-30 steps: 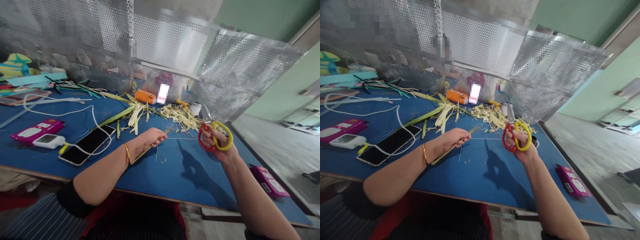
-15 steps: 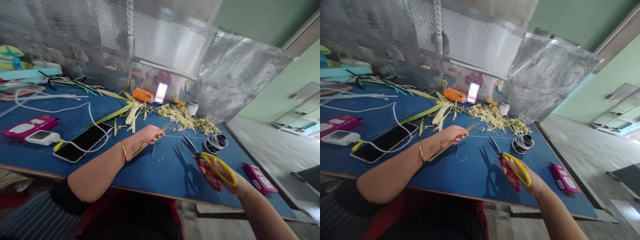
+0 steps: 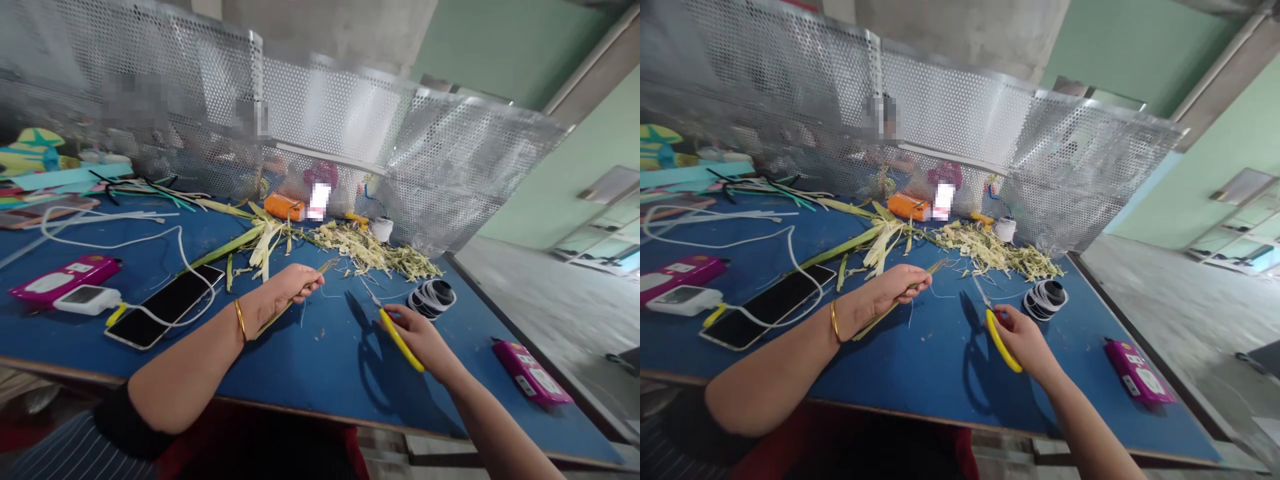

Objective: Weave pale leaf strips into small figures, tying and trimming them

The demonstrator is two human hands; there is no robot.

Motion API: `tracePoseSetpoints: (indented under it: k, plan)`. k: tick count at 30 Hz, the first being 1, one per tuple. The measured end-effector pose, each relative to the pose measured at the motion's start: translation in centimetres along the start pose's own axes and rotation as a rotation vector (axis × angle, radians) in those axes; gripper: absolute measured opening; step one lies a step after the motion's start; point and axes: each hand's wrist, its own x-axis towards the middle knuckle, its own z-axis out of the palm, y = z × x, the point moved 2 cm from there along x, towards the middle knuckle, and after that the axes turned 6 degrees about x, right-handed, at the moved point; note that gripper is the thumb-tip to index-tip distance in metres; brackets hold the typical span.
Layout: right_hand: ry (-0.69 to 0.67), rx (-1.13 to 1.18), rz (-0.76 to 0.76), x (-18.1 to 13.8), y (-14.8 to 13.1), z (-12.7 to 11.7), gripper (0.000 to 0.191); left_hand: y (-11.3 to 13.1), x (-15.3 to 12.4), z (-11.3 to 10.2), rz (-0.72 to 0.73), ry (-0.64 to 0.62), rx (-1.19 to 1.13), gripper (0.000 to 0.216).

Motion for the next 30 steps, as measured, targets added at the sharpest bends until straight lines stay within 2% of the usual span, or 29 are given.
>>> tracePoseSetpoints:
  k: [2, 5, 7, 11, 13, 15, 18, 19, 21, 24, 30]
  plan:
    - [0.052, -0.315, -0.088, -0.7, 0.3, -0.6, 0.044, 0.4, -0.1, -0.2, 0.008, 0.003, -0.032, 0.019]
    - [0.054, -0.731, -0.077, -1.8, 0.6, -0.9, 0.047, 1.1, -0.4, -0.4, 0.032, -0.024, -0.056, 0.020]
    - [0.015, -0.873, -0.085, -2.4, 0.6, -1.0, 0.044, 1.6, -0.7, -0.4, 0.050, -0.045, -0.048, 0.020]
    - [-0.043, -0.992, -0.216, -2.2, -1.4, -1.2, 0.022, 2.6, -1.0, 0.2, 0.096, -0.137, 0.020, 0.020]
    - [-0.040, -0.854, -0.304, -1.2, -3.5, -0.9, 0.017, 3.1, -1.0, 0.8, 0.131, -0.193, 0.068, 0.020]
    - [-0.048, -0.456, -0.432, 0.3, -6.1, -0.1, 0.024, 3.6, -1.0, 1.5, 0.159, -0.215, 0.104, 0.020]
    - [-0.131, 0.271, -0.372, 2.9, -8.8, 2.2, 0.030, 4.2, -1.1, 2.3, 0.170, -0.207, 0.124, 0.022]
    - [-0.168, 0.450, -0.355, 3.6, -9.3, 3.1, 0.028, 4.2, -1.1, 2.4, 0.163, -0.198, 0.125, 0.023]
    - [-0.202, 0.668, -0.341, 4.5, -9.6, 4.6, 0.025, 4.0, -1.1, 2.5, 0.148, -0.175, 0.127, 0.024]
    - [-0.170, 0.780, -0.323, 4.7, -8.9, 5.8, 0.021, 3.2, -0.9, 2.3, 0.135, -0.172, 0.138, 0.025]
    - [-0.150, 0.753, -0.273, 4.7, -7.0, 5.7, 0.015, 1.8, -0.3, 2.3, 0.093, -0.222, 0.168, 0.025]
